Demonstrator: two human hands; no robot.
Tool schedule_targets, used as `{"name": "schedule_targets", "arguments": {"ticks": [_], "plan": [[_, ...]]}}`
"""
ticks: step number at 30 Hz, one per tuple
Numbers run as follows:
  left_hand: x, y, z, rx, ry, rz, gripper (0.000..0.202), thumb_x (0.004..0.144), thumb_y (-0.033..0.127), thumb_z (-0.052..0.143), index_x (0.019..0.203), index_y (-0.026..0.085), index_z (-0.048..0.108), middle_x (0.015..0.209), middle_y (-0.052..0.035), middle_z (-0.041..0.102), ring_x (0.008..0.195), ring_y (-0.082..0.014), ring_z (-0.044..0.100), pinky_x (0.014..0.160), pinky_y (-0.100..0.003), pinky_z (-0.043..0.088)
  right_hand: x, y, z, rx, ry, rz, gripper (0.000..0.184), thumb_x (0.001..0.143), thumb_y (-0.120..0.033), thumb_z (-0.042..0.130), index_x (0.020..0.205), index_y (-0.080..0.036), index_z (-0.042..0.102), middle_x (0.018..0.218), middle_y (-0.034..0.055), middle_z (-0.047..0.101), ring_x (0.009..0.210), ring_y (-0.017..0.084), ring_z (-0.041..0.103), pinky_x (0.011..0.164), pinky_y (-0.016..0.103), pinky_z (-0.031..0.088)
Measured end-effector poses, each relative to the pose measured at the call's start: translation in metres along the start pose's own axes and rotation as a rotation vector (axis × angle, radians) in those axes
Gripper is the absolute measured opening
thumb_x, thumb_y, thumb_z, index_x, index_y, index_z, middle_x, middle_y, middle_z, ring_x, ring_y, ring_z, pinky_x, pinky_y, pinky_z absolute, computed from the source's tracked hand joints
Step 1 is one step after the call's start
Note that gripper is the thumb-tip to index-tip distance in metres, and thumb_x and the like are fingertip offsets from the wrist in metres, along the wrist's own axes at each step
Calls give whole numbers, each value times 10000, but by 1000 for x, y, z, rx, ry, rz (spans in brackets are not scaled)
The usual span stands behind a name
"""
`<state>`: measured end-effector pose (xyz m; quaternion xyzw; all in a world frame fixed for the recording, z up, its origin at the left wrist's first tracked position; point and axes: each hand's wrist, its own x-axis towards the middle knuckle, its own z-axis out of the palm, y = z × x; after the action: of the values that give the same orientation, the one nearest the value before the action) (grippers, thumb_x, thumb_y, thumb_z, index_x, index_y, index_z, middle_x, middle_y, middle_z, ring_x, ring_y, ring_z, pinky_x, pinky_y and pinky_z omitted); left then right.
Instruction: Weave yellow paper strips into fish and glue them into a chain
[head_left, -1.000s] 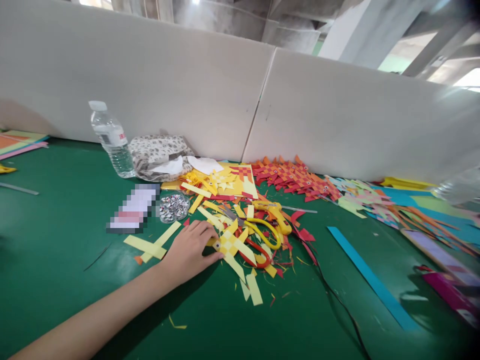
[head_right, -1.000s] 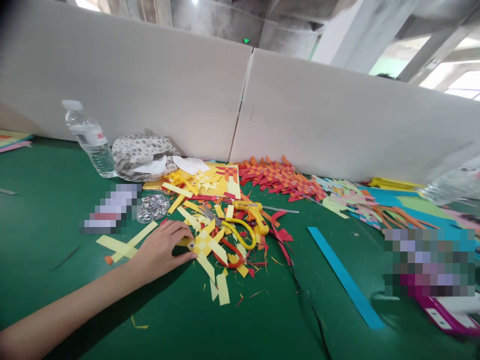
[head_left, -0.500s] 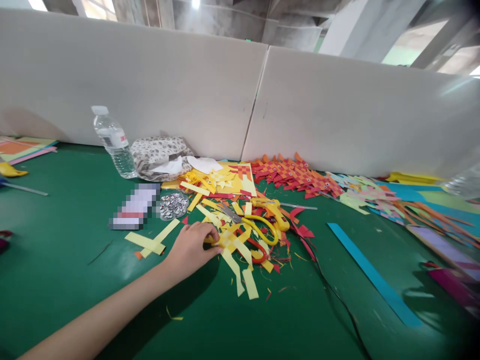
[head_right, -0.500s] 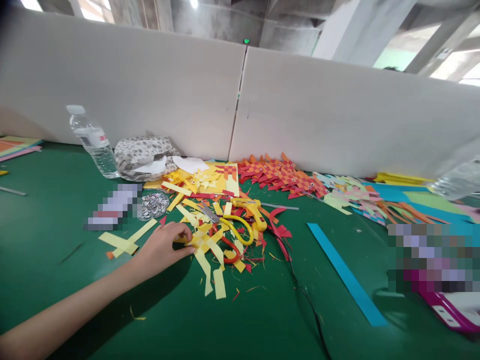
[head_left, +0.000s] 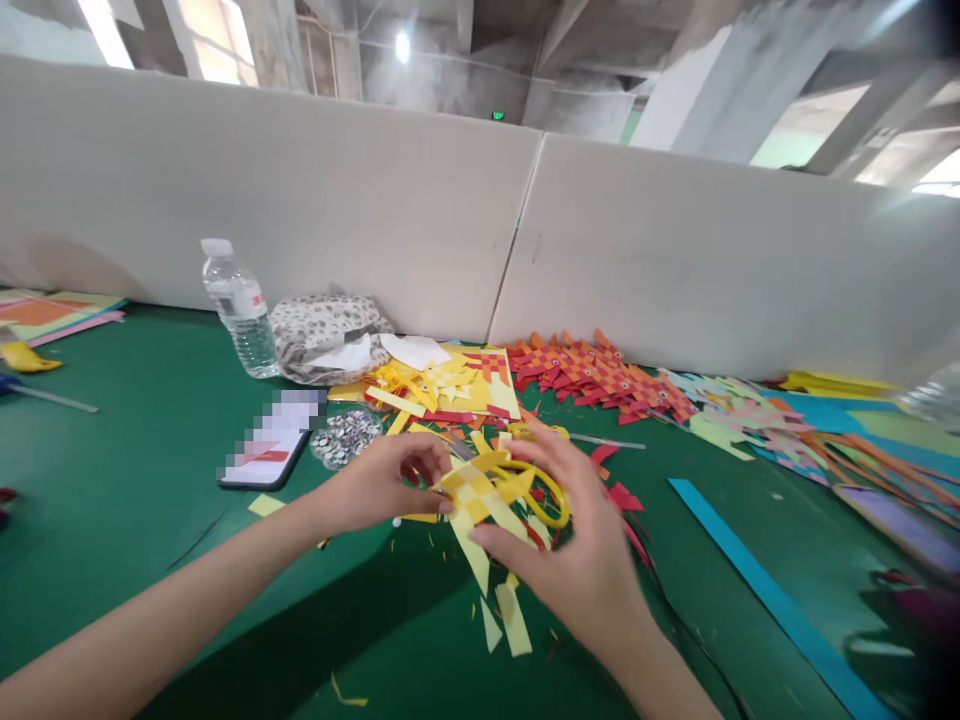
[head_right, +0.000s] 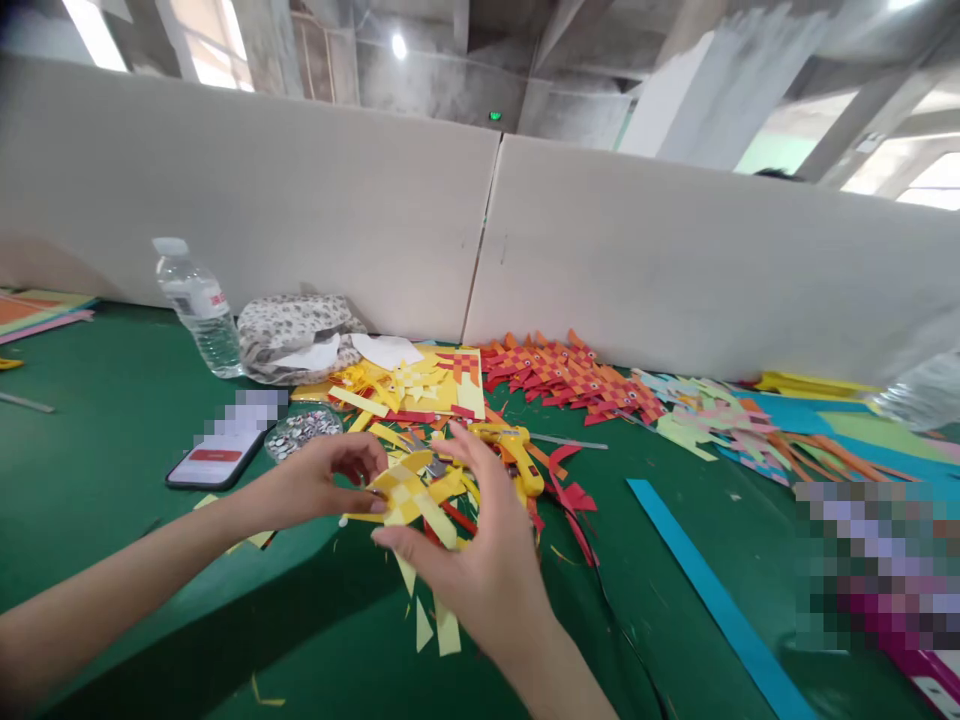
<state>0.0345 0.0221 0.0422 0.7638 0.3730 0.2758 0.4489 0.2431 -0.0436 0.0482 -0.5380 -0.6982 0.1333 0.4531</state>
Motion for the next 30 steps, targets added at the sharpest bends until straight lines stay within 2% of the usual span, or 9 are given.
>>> {"name": "schedule_targets", "arguments": {"ticks": [3, 5, 6, 9, 12, 15, 20, 23, 30], "plan": [[19, 8, -14, 43, -216, 54, 328, 661, 329, 701, 954, 233, 589, 896, -1, 645, 812, -151, 592, 716, -271, 460, 11, 18, 13, 141, -115, 204, 328, 700, -404, 679, 939, -189, 613, 840, 43, 679, 765, 198, 649, 661, 303, 534], [42, 6, -26, 113, -319, 19, 373, 692, 381, 670, 1035, 255, 595, 1024, -16, 649, 922, -173, 592, 755, -267, 461, 12, 30, 20, 221, -106, 298, 256, 698, -410, 673, 788, -176, 620, 759, 48, 687, 681, 195, 651, 600, 284, 530], [57, 3, -32, 188, -255, -25, 332, 730, 427, 622, 1011, 251, 606, 1016, -17, 658, 906, -173, 603, 738, -260, 465, 11, 34, 22, 236, -100, 308, 254, 685, -410, 682, 763, -176, 621, 745, 51, 689, 675, 198, 651, 595, 282, 529], [109, -18, -46, 509, 135, -232, 393, 795, 483, 536, 1047, 186, 585, 1084, -63, 637, 995, -203, 581, 844, -287, 437, 3, 40, 30, 274, -124, 290, 267, 687, -402, 681, 829, -180, 640, 763, 58, 694, 695, 203, 653, 611, 280, 533], [157, -43, -53, 608, 245, -381, 530, 749, 448, 627, 1112, 72, 542, 1158, -184, 569, 1094, -327, 514, 899, -442, 406, -7, 40, 37, 275, -129, 251, 275, 698, -396, 670, 873, -185, 651, 812, 69, 692, 717, 204, 648, 630, 285, 533], [186, -63, -56, 643, 255, -504, 354, 842, 331, 560, 1139, 141, 533, 1153, -103, 560, 1008, -246, 564, 830, -440, 472, -13, 44, 44, 237, -66, 214, 270, 686, -405, 674, 853, -193, 665, 777, 68, 682, 669, 198, 626, 577, 276, 523], [200, -74, -57, 612, 243, -525, 327, 861, 308, 535, 1148, 149, 527, 1149, -83, 558, 969, -225, 577, 798, -418, 497, -13, 45, 45, 234, -59, 206, 264, 708, -421, 647, 849, -198, 657, 798, 74, 673, 668, 188, 611, 548, 258, 512], [202, -72, -57, 565, 265, -466, 326, 862, 304, 534, 1152, 154, 523, 1151, -87, 557, 969, -219, 577, 799, -418, 496, -10, 42, 42, 255, -82, 204, 244, 719, -417, 640, 817, -193, 645, 783, 67, 665, 654, 174, 606, 542, 248, 508], [199, -65, -79, 363, 470, -236, 322, 814, 333, 590, 1078, 150, 565, 1047, -65, 610, 950, -229, 588, 784, -372, 490, -7, 43, 39, 249, -112, 212, 258, 725, -394, 646, 883, -190, 633, 843, 70, 685, 733, 189, 643, 629, 270, 536]]}}
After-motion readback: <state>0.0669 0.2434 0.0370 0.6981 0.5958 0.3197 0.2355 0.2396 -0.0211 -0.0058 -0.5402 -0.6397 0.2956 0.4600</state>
